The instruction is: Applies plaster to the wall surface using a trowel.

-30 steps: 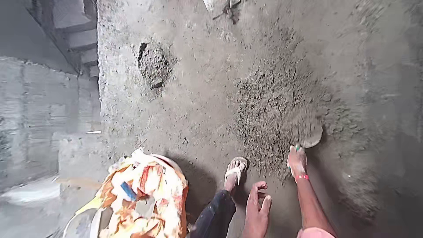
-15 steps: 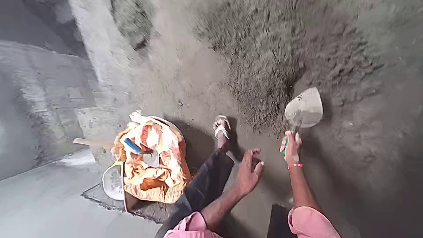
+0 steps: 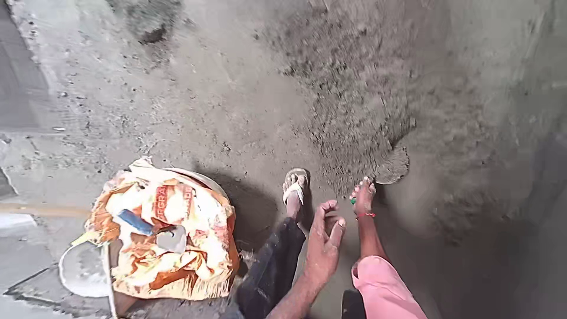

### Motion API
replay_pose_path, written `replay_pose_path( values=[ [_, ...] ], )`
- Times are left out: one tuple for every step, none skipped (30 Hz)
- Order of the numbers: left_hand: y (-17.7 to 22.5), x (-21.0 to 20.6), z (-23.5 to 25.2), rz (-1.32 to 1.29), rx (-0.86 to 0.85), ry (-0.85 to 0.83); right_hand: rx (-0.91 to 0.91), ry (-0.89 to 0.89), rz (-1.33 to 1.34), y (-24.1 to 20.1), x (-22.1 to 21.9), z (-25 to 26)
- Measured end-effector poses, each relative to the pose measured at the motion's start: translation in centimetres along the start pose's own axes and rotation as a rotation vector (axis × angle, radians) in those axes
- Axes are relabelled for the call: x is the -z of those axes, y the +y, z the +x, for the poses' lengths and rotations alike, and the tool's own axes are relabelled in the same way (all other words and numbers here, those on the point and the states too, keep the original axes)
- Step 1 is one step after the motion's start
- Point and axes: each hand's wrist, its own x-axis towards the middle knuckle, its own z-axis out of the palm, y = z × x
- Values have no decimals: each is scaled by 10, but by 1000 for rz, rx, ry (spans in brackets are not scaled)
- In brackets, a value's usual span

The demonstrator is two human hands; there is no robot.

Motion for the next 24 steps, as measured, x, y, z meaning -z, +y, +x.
replay_pose_path(
  values=[
    [9, 4, 7, -33, -5, 29, 7, -21, -44, -27, -16, 3],
    [16, 5, 7, -61, -4, 52, 10, -36, -88, -45, -17, 0],
    [22, 3, 8, -76, -14, 70, 32, -58, -131, -61, -15, -3],
    [27, 6, 16, -76, -34, 91, 49, -86, -144, -73, -26, -1],
    [28, 11, 25, -77, -37, 116, 47, -97, -143, -80, -41, 0],
    [28, 13, 28, -91, -23, 136, 33, -91, -141, -84, -49, -3],
    [28, 11, 26, -107, -5, 144, 20, -80, -136, -89, -53, -9],
    [26, 11, 25, -117, 5, 152, 16, -81, -125, -96, -62, -14],
    [25, 12, 29, -120, 1, 160, 28, -94, -108, -104, -81, -16],
    [23, 13, 31, -124, -10, 168, 55, -118, -96, -113, -100, -20],
    [22, 13, 31, -125, -21, 178, 91, -150, -95, -121, -119, -25],
    [19, 12, 30, -127, -29, 186, 130, -191, -100, -131, -136, -31],
    [14, 8, 25, -122, -28, 187, 163, -226, -117, -141, -151, -39],
    [9, 4, 18, -112, -20, 180, 184, -261, -145, -154, -163, -48],
    [4, -1, 14, -103, -11, 164, 206, -297, -178, -172, -176, -54],
    [-1, -4, 12, -90, -1, 149, 251, -338, -229, -193, -191, -56],
    [-6, -6, 10, -72, 9, 140, 305, -374, -296, -216, -204, -57],
    [-11, -8, 6, -51, 18, 132, 347, -400, -374, -238, -211, -53],
    [-16, -12, 2, -34, 21, 127, 365, -419, -453, -260, -212, -49],
    [-21, -17, -3, -25, 27, 122, 366, -425, -509, -277, -208, -50],
    [-25, -19, -4, -17, 25, 121, 377, -422, -521, -290, -204, -55],
    [-29, -20, -1, -6, 16, 122, 395, -424, -486, -298, -195, -61],
    [-33, -23, -2, 8, 18, 118, 402, -423, -429, -297, -176, -68],
    [-36, -27, -8, 23, 33, 108, 406, -430, -359, -287, -148, -74]
  ],
)
